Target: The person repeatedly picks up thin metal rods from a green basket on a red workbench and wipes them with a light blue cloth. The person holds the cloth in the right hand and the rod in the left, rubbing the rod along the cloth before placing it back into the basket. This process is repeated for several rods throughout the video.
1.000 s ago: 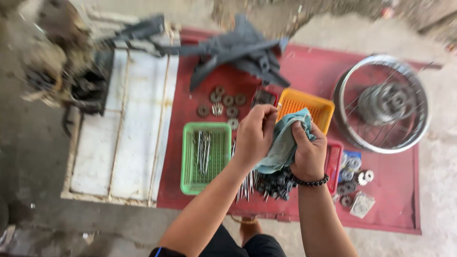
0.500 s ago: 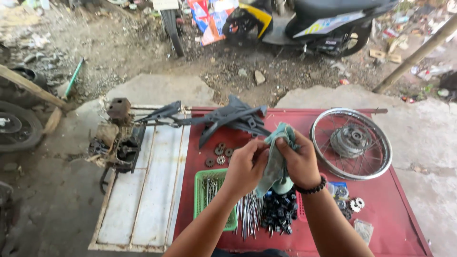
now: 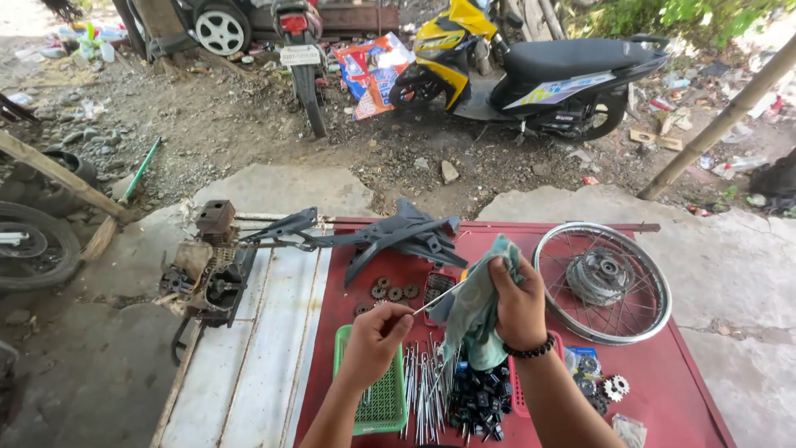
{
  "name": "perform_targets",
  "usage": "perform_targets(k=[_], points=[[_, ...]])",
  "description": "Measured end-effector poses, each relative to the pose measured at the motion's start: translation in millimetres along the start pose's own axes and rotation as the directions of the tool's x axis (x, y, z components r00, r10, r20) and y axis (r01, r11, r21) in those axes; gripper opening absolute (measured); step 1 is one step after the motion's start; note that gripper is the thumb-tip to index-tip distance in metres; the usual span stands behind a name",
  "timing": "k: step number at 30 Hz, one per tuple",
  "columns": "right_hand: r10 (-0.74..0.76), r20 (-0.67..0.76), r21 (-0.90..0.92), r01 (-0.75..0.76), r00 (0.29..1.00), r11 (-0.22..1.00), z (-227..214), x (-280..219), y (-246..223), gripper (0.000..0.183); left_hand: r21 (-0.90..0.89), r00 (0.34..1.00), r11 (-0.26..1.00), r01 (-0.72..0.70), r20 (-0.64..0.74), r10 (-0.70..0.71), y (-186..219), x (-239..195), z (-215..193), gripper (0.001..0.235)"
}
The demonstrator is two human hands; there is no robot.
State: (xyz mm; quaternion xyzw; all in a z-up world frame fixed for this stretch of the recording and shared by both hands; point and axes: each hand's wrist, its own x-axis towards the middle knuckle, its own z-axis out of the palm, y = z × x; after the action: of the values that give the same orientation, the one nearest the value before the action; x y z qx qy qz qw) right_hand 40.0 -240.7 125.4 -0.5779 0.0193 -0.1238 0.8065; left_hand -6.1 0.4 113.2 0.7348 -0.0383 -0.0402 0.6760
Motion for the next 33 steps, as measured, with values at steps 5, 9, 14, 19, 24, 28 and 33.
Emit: perform_targets(k=[5, 9, 14, 19, 24, 28, 33], points=[[0.015, 0.126, 0.051, -0.021, 0.992, 0.998, 3, -10, -9, 0.013, 0.003, 0.999, 0.999, 0.048, -0.002, -0.048, 4, -4, -3, 0.013], [-0.004, 0.064, 0.133, -0.005, 0.998, 0.991, 0, -11, -11, 0.014, -0.007, 0.994, 0.996, 0.085, 0.076, -0.085, 2, -9, -4, 0.013], [-0.006, 0.099, 0.126, -0.006, 0.995, 0.992, 11, -23, -12, 0.013, -0.035, 0.999, 0.999, 0.036, 0.030, -0.035, -12, -16, -2, 0.028], [0.038, 0.195, 0.064, -0.051, 0.980, 0.997, 20, -32, -7, 0.015, -0.142, 0.998, 0.990, -0.025, 0.058, 0.033, -3, -23, -6, 0.030], [-0.016, 0.100, 0.169, -0.001, 0.995, 0.986, 23, -34, -19, 0.015, -0.025, 0.996, 0.997, -0.076, 0.035, 0.077, 4, -32, -20, 0.023], [0.022, 0.111, 0.099, -0.033, 0.994, 0.994, 21, -39, -14, 0.013, -0.001, 0.995, 0.997, -0.083, 0.051, 0.082, 9, -39, -22, 0.014], [-0.013, 0.056, 0.142, 0.005, 0.998, 0.990, 23, -42, -17, 0.014, 0.063, 0.983, 0.987, -0.149, 0.119, 0.141, 10, -47, -14, 0.006]])
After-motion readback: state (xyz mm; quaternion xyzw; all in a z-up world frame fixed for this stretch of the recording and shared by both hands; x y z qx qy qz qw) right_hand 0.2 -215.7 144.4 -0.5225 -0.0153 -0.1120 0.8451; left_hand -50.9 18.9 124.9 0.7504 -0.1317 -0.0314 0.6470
